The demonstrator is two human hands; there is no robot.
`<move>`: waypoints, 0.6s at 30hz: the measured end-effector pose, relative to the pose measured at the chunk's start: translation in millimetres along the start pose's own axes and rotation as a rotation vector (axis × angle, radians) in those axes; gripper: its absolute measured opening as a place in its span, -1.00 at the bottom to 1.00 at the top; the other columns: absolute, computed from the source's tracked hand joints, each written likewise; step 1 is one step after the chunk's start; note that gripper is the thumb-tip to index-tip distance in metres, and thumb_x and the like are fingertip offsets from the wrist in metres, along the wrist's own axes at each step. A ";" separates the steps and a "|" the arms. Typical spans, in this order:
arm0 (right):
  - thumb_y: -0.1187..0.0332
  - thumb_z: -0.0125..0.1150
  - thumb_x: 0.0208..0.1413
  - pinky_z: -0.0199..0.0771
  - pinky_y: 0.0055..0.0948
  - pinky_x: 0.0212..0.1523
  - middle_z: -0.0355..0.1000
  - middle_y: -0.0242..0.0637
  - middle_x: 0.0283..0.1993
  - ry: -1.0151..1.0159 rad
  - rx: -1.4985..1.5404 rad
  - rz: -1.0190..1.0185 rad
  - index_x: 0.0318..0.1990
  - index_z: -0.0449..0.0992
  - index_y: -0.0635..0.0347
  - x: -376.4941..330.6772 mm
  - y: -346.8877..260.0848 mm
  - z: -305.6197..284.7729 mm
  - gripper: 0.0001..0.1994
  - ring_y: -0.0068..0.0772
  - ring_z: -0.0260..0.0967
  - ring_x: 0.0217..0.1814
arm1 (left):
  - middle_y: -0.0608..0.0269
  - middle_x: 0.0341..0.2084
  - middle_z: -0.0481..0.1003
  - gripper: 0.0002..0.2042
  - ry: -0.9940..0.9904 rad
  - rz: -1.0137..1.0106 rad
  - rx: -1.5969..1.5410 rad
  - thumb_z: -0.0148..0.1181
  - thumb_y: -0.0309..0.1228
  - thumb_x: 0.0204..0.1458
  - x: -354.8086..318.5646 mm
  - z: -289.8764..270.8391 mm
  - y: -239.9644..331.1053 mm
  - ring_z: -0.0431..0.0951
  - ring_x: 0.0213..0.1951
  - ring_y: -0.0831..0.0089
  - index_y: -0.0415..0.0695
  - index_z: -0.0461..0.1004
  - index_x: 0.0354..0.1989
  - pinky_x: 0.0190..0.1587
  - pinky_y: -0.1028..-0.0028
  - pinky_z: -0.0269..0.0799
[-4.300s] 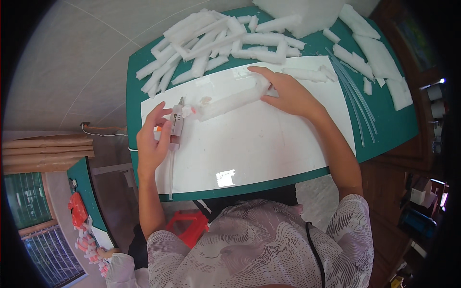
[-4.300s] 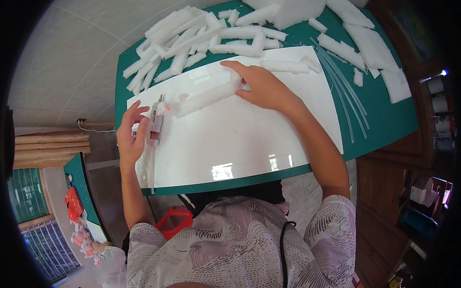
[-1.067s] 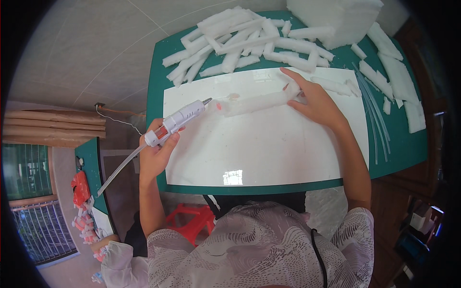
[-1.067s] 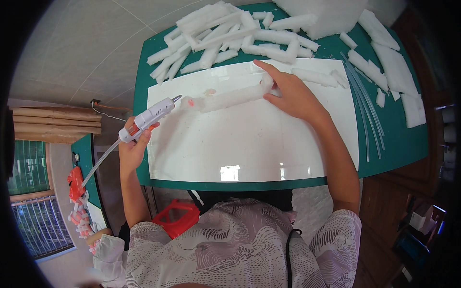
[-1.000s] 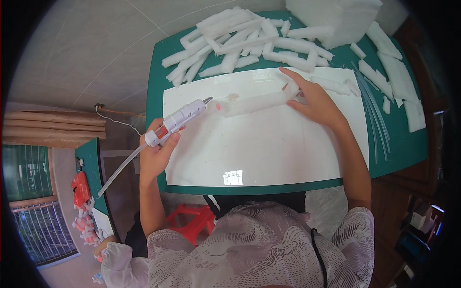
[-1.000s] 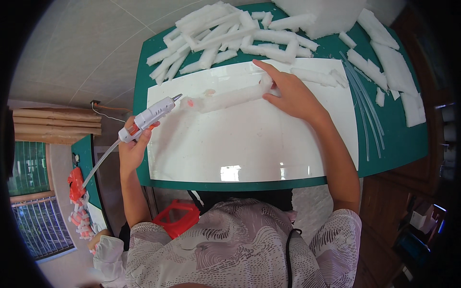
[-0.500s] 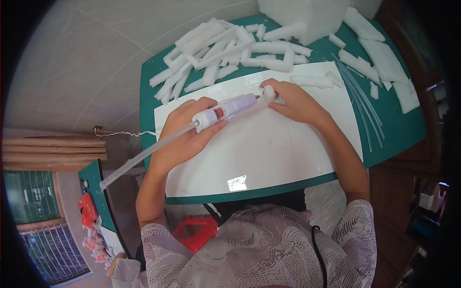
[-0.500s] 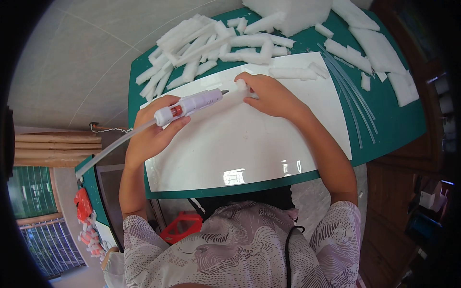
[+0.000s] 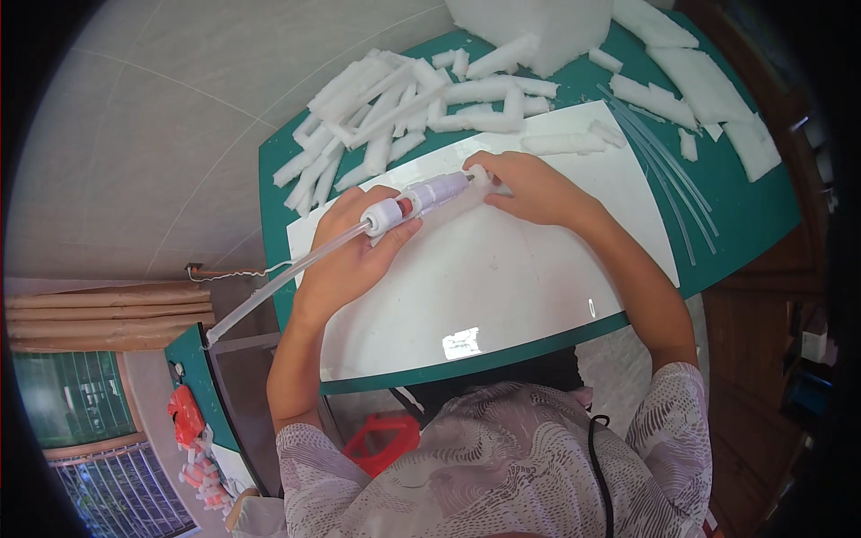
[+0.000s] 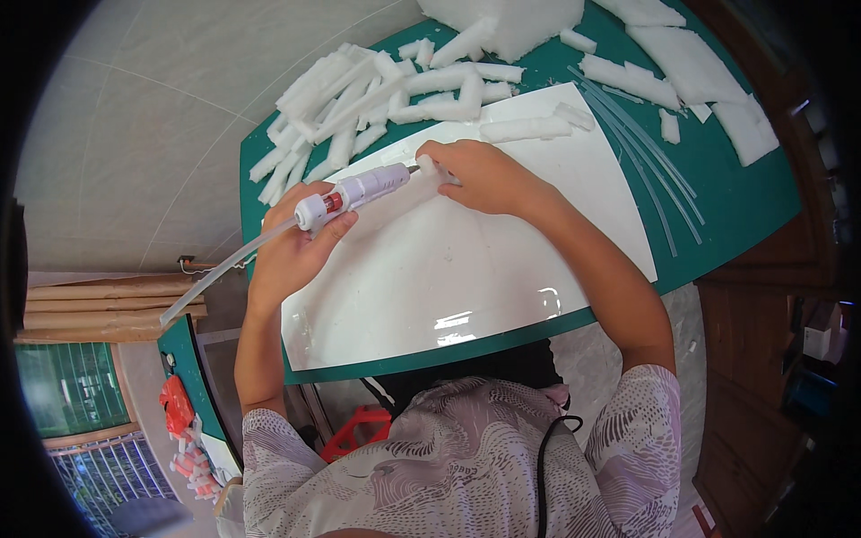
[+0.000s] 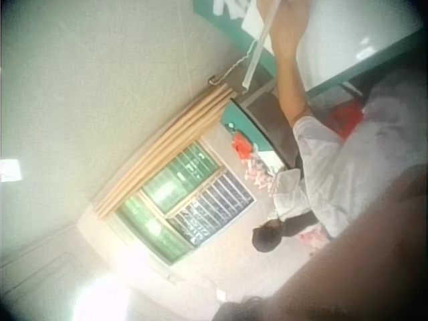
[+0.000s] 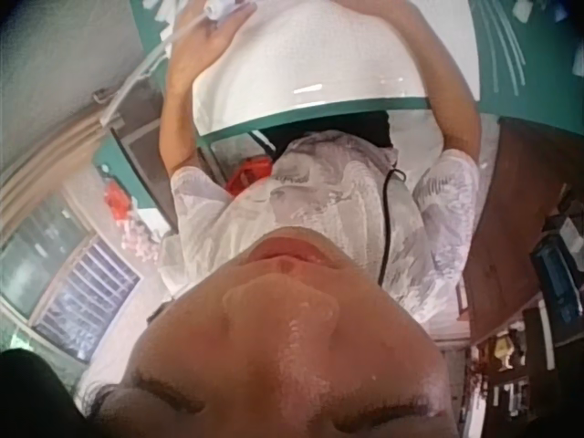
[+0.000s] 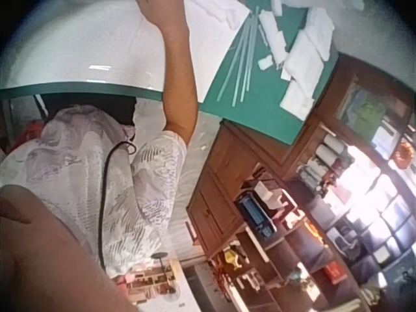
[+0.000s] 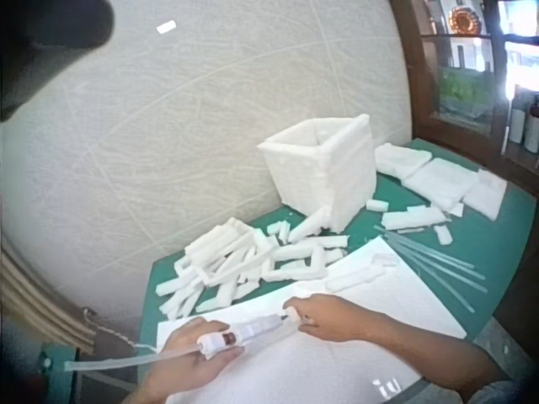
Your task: Using a hot glue gun to assemble rectangular foam packaging pieces into a box-like structure.
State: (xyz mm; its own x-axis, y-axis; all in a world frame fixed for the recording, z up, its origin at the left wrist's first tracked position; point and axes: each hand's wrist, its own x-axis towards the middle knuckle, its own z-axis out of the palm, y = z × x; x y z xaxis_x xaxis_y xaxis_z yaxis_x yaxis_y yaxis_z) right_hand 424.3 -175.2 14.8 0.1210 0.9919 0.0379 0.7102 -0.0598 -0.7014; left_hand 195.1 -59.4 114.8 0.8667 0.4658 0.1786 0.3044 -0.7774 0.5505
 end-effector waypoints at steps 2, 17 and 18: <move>0.46 0.30 0.12 0.47 -0.26 0.01 0.51 -0.06 -0.12 0.007 -0.010 -0.004 0.18 0.39 0.05 0.6 0.5 1.5 -0.55 -0.10 0.48 -0.06 | 0.08 -0.39 0.55 -0.79 -0.003 0.000 0.003 0.37 -0.34 0.02 -0.3 -0.2 -1.1 0.50 -0.33 0.17 -0.18 0.58 -0.23 -0.27 0.29 0.40; 0.46 0.29 0.12 0.47 -0.25 -0.02 0.51 -0.07 -0.14 0.000 -0.006 -0.001 0.18 0.39 0.06 1.2 -0.5 -0.3 -0.55 -0.11 0.48 -0.07 | 0.10 -0.46 0.53 -0.78 -0.002 0.026 0.025 0.40 -0.34 -0.01 1.5 1.0 -6.1 0.49 -0.36 0.18 -0.17 0.60 -0.26 -0.29 0.28 0.39; 0.46 0.29 0.12 0.47 -0.25 -0.02 0.51 -0.07 -0.14 0.000 -0.005 -0.001 0.18 0.39 0.06 1.2 -0.7 -0.5 -0.55 -0.11 0.48 -0.07 | 0.10 -0.47 0.52 -0.78 -0.009 0.009 0.030 0.40 -0.34 -0.02 1.0 0.7 -6.4 0.49 -0.37 0.18 -0.18 0.60 -0.26 -0.30 0.27 0.39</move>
State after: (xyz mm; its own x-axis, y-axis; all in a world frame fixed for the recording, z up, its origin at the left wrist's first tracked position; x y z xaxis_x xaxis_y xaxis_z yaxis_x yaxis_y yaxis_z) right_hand 424.3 -174.1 15.7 0.1203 0.9920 0.0387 0.7139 -0.0594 -0.6977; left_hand 194.3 -54.2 110.9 0.8730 0.4549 0.1762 0.3079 -0.7940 0.5242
